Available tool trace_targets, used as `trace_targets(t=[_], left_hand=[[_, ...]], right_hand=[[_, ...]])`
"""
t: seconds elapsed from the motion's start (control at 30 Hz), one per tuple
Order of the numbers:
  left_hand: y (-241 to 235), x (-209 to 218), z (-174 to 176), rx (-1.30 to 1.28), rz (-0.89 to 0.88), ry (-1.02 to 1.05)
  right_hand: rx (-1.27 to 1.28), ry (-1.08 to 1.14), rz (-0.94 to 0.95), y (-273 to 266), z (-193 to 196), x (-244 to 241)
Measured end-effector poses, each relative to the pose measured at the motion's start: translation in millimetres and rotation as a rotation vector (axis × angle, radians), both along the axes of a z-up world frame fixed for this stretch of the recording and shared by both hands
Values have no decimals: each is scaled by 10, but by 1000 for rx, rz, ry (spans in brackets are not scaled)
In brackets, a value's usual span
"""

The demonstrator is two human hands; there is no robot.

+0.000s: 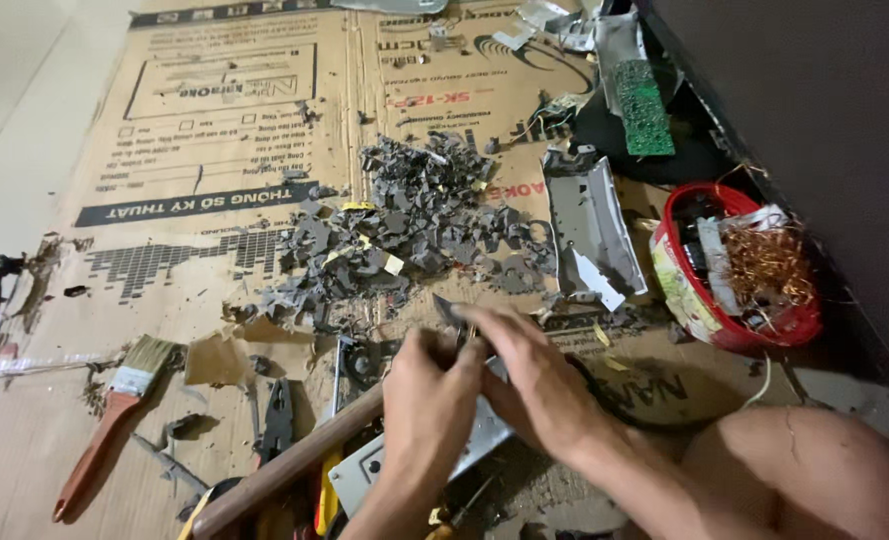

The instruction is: The person uses a hammer to break apart a white electronic device on a cardboard sheet, then extracts copper wire from the debris by hand.

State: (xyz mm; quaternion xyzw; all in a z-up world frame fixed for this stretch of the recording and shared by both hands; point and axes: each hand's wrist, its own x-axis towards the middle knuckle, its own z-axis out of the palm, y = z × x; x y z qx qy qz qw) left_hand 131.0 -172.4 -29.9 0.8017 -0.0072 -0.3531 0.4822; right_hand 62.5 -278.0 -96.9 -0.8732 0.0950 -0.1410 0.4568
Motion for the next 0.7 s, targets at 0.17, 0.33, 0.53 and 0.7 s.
trace_targets(t=[0.17, 0.33, 0.53, 0.7], left_hand=[[204, 11, 201, -314, 89, 391], [414, 47, -35, -595, 120, 670], [541, -175, 45, -579, 177, 478], [733, -256, 157, -589, 343, 552]], right_hand=[[-180, 21, 1, 65, -13, -178], [27, 408, -15, 112, 212, -319], [119, 436, 101, 182, 399, -464], [-48, 484, -53, 248, 555, -565]])
